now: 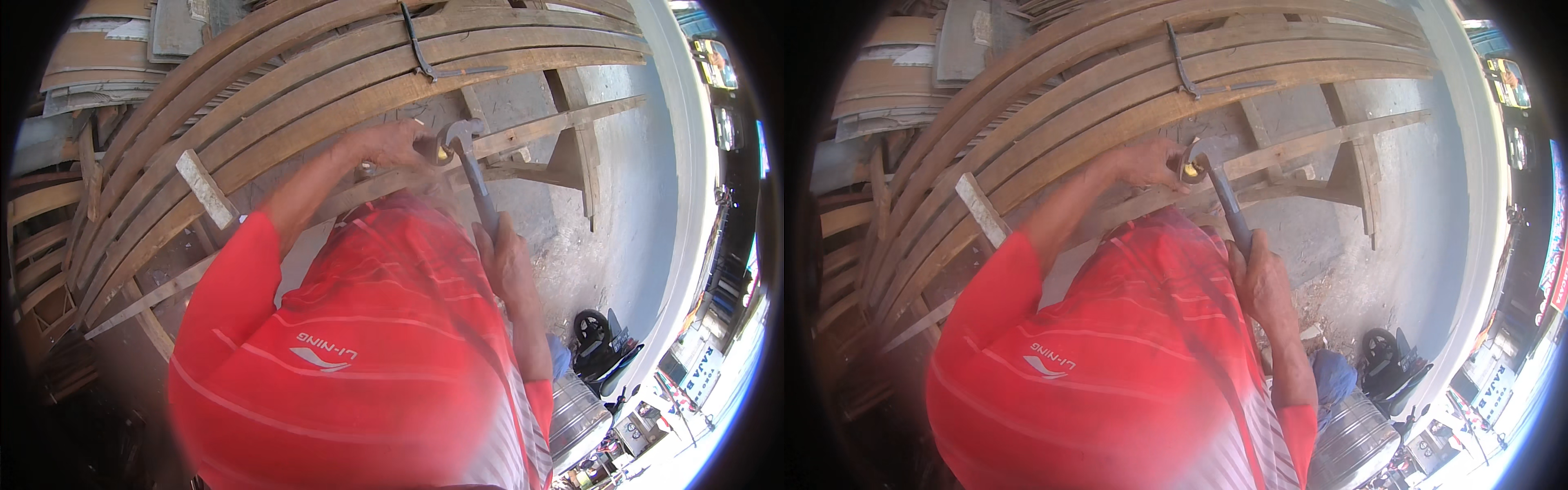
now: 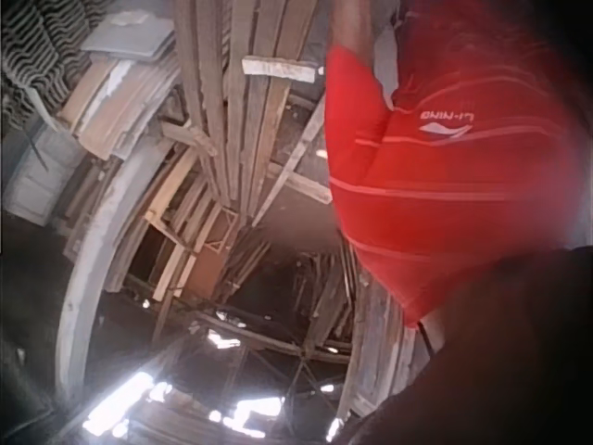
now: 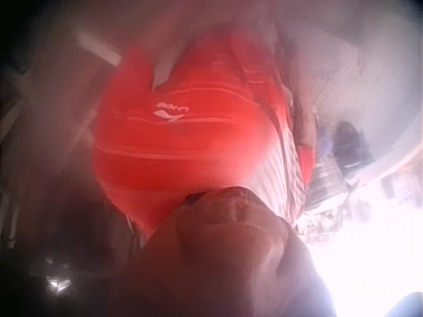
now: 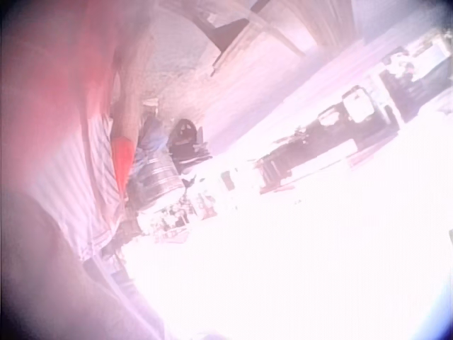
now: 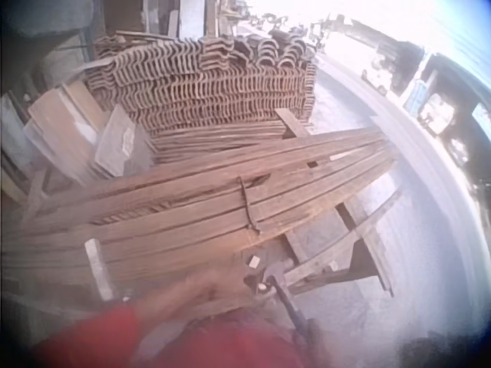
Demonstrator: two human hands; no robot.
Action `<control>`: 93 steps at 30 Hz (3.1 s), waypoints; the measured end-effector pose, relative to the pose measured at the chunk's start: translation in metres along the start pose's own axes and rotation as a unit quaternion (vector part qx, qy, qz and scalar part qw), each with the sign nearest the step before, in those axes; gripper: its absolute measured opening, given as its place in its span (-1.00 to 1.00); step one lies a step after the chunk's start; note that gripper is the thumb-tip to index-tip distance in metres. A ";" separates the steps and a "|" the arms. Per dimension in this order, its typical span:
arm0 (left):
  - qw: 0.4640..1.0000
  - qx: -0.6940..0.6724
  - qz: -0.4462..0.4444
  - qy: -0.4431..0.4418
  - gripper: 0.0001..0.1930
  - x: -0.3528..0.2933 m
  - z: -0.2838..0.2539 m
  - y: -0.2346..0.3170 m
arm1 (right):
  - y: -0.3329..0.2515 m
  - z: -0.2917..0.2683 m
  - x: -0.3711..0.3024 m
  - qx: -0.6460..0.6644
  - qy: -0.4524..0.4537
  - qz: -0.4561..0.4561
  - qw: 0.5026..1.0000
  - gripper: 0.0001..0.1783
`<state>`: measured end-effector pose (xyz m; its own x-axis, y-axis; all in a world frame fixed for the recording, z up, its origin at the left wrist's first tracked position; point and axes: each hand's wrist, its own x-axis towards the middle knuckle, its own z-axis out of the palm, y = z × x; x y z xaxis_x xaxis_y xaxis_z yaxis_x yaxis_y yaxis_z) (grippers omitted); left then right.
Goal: The person uses a hammer and a nail punch to drive nails into a wooden frame structure. They repeatedly position the punch and strike it with the hammer to secure the wooden planks together.
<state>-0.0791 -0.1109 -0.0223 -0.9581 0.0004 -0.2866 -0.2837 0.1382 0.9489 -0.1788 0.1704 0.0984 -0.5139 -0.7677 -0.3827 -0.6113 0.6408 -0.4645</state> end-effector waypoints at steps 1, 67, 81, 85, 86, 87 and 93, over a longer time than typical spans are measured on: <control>1.000 -0.009 0.024 0.012 -0.40 0.007 -0.015 -0.010 | 0.002 -0.003 0.006 0.013 0.008 -0.012 1.000 -0.68; 0.969 -0.121 0.184 0.111 -0.59 0.014 0.040 0.016 | 0.029 0.017 0.029 0.153 0.208 0.086 0.962 -0.65; 0.971 0.049 -0.024 0.231 -0.57 0.080 0.072 0.039 | 0.089 0.095 0.056 0.177 0.082 0.113 0.974 -0.36; 0.963 0.076 -0.036 0.256 -0.57 0.089 0.072 0.055 | 0.108 0.096 0.064 0.209 0.065 0.104 0.970 -0.27; 0.964 0.084 -0.034 0.252 -0.59 0.085 0.073 0.052 | 0.113 0.100 0.064 0.244 0.057 0.094 0.963 -0.28; 0.965 0.093 -0.029 0.245 -0.61 0.086 0.073 0.051 | 0.120 0.100 0.066 0.280 0.051 0.087 0.955 -0.28; 0.971 -0.023 0.055 0.233 -0.84 0.022 0.075 0.023 | 0.128 0.068 0.056 0.367 -0.024 0.150 0.918 -0.31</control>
<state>-0.1035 -0.0337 -0.0170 -0.8939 -0.4364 -0.1025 -0.1698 0.1180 0.9784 -0.2448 0.2087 -0.0364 -0.5551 -0.5677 -0.6079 0.1321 0.6614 -0.7383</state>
